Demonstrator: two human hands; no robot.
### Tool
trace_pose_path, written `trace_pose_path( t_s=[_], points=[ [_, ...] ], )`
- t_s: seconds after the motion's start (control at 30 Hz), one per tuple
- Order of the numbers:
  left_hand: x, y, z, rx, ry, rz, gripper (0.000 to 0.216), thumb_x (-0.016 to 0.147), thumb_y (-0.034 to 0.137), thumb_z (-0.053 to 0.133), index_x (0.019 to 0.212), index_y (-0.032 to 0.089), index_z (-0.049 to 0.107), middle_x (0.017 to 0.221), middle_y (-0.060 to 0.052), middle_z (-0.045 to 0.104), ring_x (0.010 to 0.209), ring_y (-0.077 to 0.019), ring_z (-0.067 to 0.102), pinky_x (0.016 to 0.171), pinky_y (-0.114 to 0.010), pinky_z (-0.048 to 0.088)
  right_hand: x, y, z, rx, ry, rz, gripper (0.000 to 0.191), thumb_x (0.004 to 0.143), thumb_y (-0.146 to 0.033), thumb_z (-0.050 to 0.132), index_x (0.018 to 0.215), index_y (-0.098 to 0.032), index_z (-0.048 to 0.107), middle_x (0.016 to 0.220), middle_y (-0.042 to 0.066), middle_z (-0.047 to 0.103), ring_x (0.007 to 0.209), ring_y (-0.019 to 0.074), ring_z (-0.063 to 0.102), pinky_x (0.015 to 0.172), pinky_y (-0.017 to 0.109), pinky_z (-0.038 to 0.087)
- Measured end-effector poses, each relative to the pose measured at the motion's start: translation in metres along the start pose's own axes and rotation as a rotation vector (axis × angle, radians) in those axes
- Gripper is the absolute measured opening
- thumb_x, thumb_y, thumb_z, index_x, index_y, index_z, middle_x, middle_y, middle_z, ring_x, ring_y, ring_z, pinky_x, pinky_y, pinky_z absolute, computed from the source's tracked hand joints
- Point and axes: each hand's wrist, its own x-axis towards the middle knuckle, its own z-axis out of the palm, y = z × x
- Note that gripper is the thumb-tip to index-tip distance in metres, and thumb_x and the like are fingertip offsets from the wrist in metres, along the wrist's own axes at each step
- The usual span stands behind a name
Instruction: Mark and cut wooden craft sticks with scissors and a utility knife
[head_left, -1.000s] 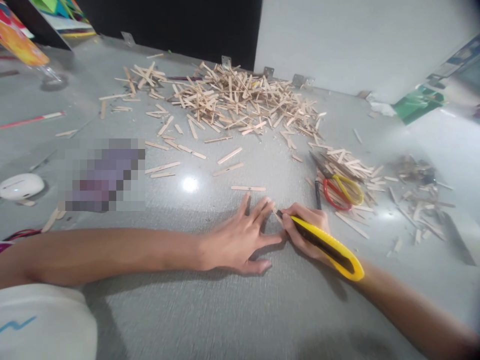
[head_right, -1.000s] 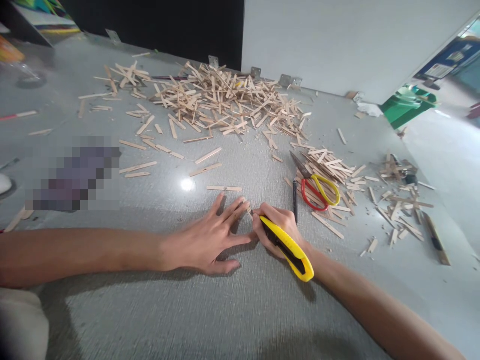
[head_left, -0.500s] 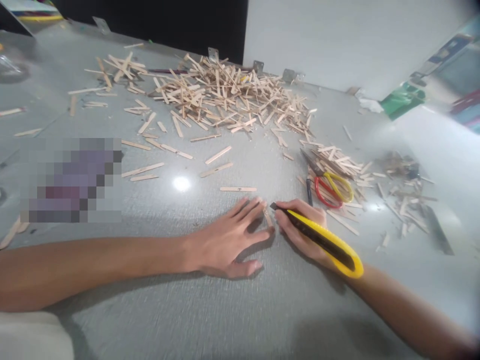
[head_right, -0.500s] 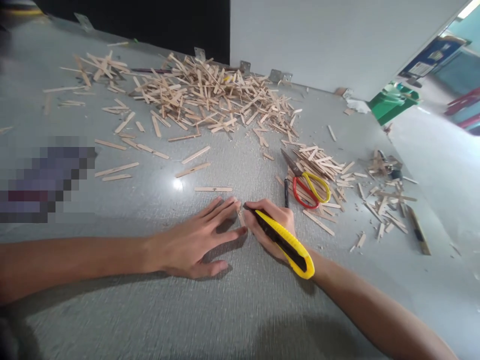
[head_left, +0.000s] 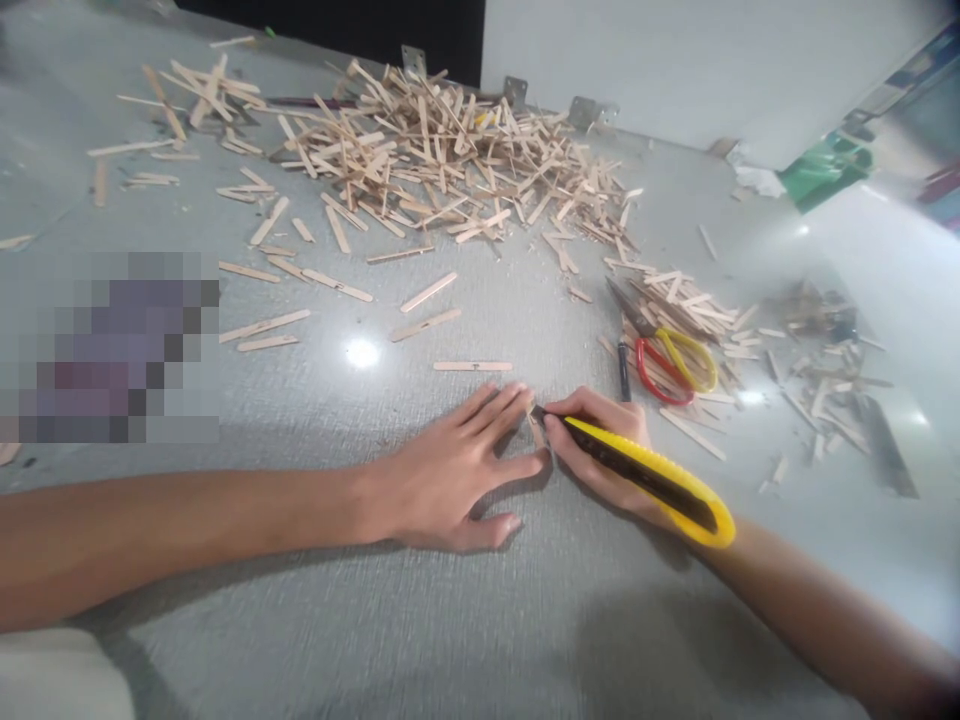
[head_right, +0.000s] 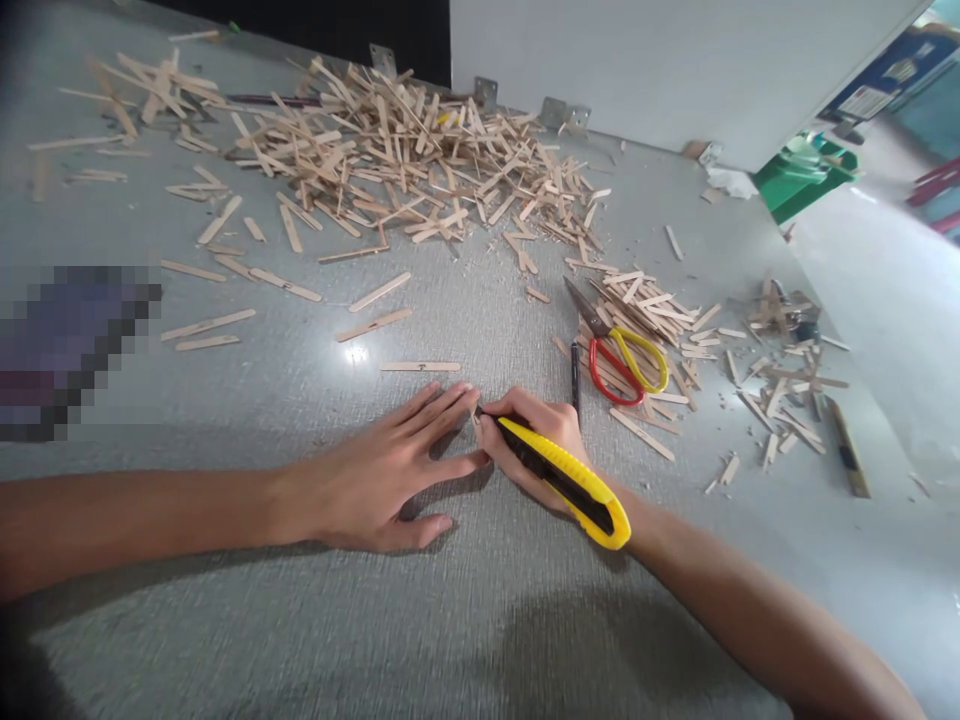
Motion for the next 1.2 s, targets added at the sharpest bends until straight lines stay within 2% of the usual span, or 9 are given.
trace_pose_path(
  t_s=[0.1,0.23,0.47,0.77,1.2],
  points=[
    [0.0005,0.0002,-0.0007,0.01,-0.022,-0.001,0.064,0.105,0.056,0.065,0.156,0.018,0.063,0.189,-0.022,0.01,0.172,-0.0544,0.01,0.138,-0.075,0.016,-0.0002,-0.0001,0.0001,0.001,-0.006,-0.002,0.011,0.102,-0.025,0.07,0.093,-0.022,0.074,0.068,-0.003,0.07,0.051,0.0118,0.058,0.052,0.024,0.049],
    [-0.0002,-0.0002,0.0,0.016,-0.012,-0.001,0.065,0.106,0.058,0.063,0.16,0.02,0.061,0.19,-0.018,0.012,0.173,-0.0511,0.009,0.139,-0.073,0.016,-0.0007,0.0001,-0.0003,0.001,-0.01,-0.008,0.011,0.104,-0.027,0.07,0.093,-0.022,0.073,0.068,-0.002,0.07,0.051,0.0124,0.058,0.052,0.025,0.05],
    [-0.0009,-0.0017,0.002,0.016,0.007,0.005,0.066,0.105,0.057,0.066,0.159,0.02,0.061,0.19,-0.017,0.01,0.173,-0.0509,0.01,0.14,-0.072,0.017,-0.0011,0.0016,0.0002,-0.003,0.001,-0.02,0.012,0.105,-0.028,0.07,0.095,-0.023,0.073,0.071,-0.002,0.072,0.053,0.0128,0.059,0.054,0.025,0.051],
    [0.0005,0.0004,-0.0008,0.019,-0.037,-0.001,0.067,0.107,0.06,0.061,0.159,0.02,0.059,0.188,-0.024,0.01,0.172,-0.0535,0.006,0.138,-0.076,0.016,-0.001,0.0014,0.0013,0.001,0.006,-0.026,0.01,0.103,-0.025,0.07,0.094,-0.022,0.073,0.068,-0.003,0.069,0.052,0.0114,0.056,0.054,0.024,0.05],
    [0.0003,-0.002,0.0015,-0.012,-0.027,0.015,0.068,0.108,0.06,0.061,0.165,0.023,0.056,0.189,-0.019,-0.006,0.172,-0.0564,0.006,0.138,-0.076,0.015,-0.0006,0.0032,0.0013,0.008,-0.003,-0.047,0.01,0.104,-0.024,0.07,0.094,-0.021,0.072,0.069,-0.003,0.067,0.052,0.011,0.056,0.053,0.024,0.049]
  ],
)
